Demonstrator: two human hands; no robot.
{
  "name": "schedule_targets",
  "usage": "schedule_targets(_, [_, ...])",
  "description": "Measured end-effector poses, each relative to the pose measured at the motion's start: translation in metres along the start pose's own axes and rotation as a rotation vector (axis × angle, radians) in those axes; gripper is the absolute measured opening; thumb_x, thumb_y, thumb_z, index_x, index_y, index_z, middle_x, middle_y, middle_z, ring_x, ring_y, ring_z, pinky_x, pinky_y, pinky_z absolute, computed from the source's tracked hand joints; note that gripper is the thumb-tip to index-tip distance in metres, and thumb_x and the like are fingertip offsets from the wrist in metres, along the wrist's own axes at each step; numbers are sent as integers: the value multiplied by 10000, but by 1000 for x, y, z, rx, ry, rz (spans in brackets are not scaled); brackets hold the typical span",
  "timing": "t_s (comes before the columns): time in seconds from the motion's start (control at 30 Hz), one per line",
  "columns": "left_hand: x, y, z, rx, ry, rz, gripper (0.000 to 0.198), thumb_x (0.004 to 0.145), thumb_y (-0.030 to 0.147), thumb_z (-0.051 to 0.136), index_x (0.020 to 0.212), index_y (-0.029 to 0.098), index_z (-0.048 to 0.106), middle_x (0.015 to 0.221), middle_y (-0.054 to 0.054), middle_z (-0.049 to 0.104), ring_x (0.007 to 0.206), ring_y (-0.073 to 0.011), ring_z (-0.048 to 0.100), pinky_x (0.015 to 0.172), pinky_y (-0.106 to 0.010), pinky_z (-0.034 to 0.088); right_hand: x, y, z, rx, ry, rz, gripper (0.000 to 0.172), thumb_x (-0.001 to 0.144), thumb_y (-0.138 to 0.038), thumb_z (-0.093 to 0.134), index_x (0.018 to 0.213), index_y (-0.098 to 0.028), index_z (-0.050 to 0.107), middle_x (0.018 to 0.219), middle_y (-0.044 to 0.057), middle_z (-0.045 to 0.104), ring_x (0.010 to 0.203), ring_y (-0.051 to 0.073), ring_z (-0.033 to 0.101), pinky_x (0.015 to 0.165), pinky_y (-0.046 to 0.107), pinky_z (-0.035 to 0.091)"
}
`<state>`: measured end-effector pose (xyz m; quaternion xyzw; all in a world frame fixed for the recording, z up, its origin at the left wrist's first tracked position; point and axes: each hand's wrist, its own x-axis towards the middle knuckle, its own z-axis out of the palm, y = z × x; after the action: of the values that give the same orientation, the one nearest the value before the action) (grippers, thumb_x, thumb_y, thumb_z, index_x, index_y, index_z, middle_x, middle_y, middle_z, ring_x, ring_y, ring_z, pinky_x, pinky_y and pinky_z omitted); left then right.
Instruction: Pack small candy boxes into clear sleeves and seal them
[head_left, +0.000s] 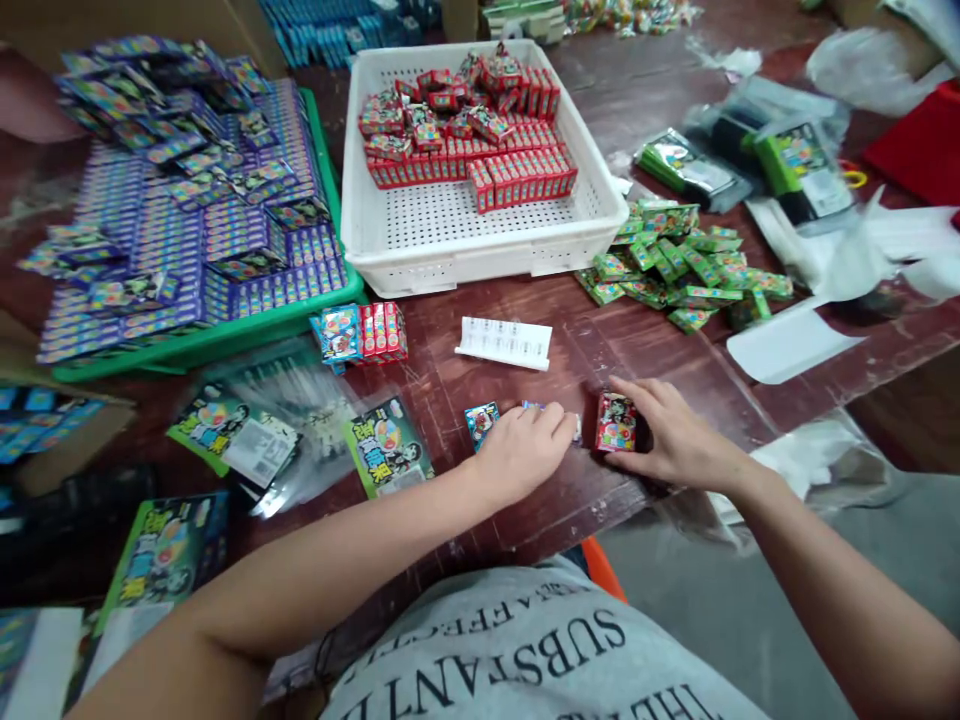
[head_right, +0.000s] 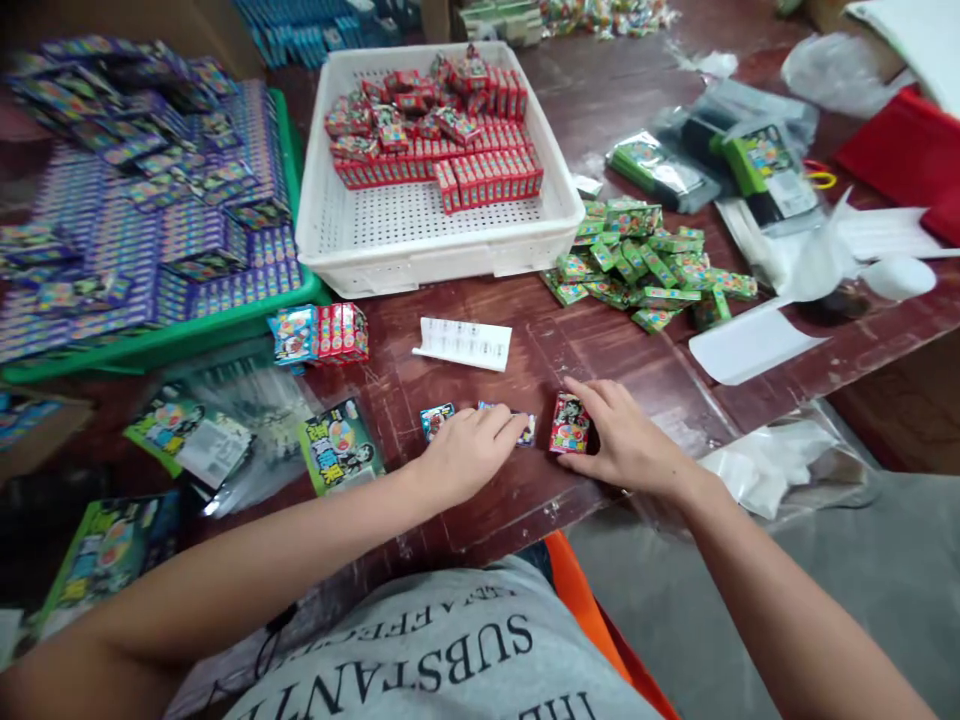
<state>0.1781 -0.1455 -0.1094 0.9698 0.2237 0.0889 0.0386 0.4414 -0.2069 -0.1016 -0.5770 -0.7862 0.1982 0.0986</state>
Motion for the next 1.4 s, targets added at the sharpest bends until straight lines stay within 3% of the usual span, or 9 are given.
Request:
schedule_targets(0.13, [12, 6, -8, -56, -132, -139, 720, 850, 541, 719, 1422, 175, 480, 1205, -126, 603, 1054, -308, 607, 861, -433, 502, 2, 6, -1, -60, -10, -1, 872, 817, -586, 724, 1506, -178, 380, 1296, 177, 527, 1175, 359, 540, 1025, 529, 488])
schedule_targets(0.27, [22, 3, -17, -84, -236, -216, 526, 908, 360, 674, 1390, 244, 500, 1255, -109, 573, 1022, -288, 642, 798, -397, 526, 0, 9, 6, -37, -36, 18, 821, 785, -569, 753, 1442, -178, 455, 1273, 169, 548, 1147, 351, 554, 1002, 523, 494])
schedule_targets(0.43, [30, 10, -25, -86, -348, -473, 755, 729, 670, 790, 1181, 103, 579, 1059, -123, 614, 865, -299, 677, 691, -390, 541, 5, 3, 17, 14, 8, 20, 842, 767, -580, 763, 1443, -184, 455, 1281, 174, 562, 1153, 358, 550, 1015, 552, 474])
schedule_targets(0.67, [23, -22, -32, -48, -287, -153, 890, 741, 514, 858, 1431, 129, 449, 1320, -132, 595, 1164, -312, 551, 962, -442, 476, 40, -9, 28, 38, -52, -111, 995, 770, -590, 769, 1556, -177, 322, 1392, 180, 523, 1315, 360, 496, 1220, 665, 175])
schedule_targets(0.93, [-13, -29, -23, -104, -251, -308, 982, 641, 625, 874, 1420, 163, 495, 1347, -155, 568, 1179, -354, 529, 972, -493, 454, 61, -15, 22, 88, -33, -263, 1129, 777, -675, 734, 1610, -176, 158, 1487, 200, 492, 1386, 361, 457, 1225, 664, 171])
schedule_targets(1.03, [-18, -38, -26, -121, -157, -300, 1002, 673, 643, 845, 1457, 157, 455, 1459, -176, 500, 1248, -369, 498, 1031, -517, 426, 83, 12, -6, -27, 160, -177, 982, 844, -681, 659, 1579, -172, 252, 1528, 195, 458, 1396, 351, 431, 1211, 623, 236])
schedule_targets(1.13, [-4, -60, -41, -84, -35, -270, 722, 855, 553, 725, 1422, 170, 496, 1457, -164, 511, 1273, -357, 483, 1054, -518, 406, 119, 56, -38, -343, 400, 22, 649, 943, -514, 607, 1468, -159, 468, 1460, 185, 520, 1311, 362, 465, 1153, 580, 315])
schedule_targets(1.27, [29, -91, -74, -20, 70, -273, 460, 942, 400, 647, 1332, 166, 573, 1382, -142, 581, 1254, -342, 497, 1035, -506, 404, 163, 92, -62, -639, 397, 42, 359, 943, -417, 603, 1216, -193, 673, 1282, 124, 637, 1228, 349, 489, 1168, 571, 246])
schedule_targets(1.4, [31, -91, -87, -109, 14, -207, 351, 978, 379, 596, 1270, 183, 606, 1290, -98, 642, 1227, -293, 521, 1041, -468, 393, 156, 76, -67, -638, 420, -9, 281, 1011, -353, 461, 1128, -220, 680, 1197, 82, 684, 1219, 307, 515, 1135, 536, 283])
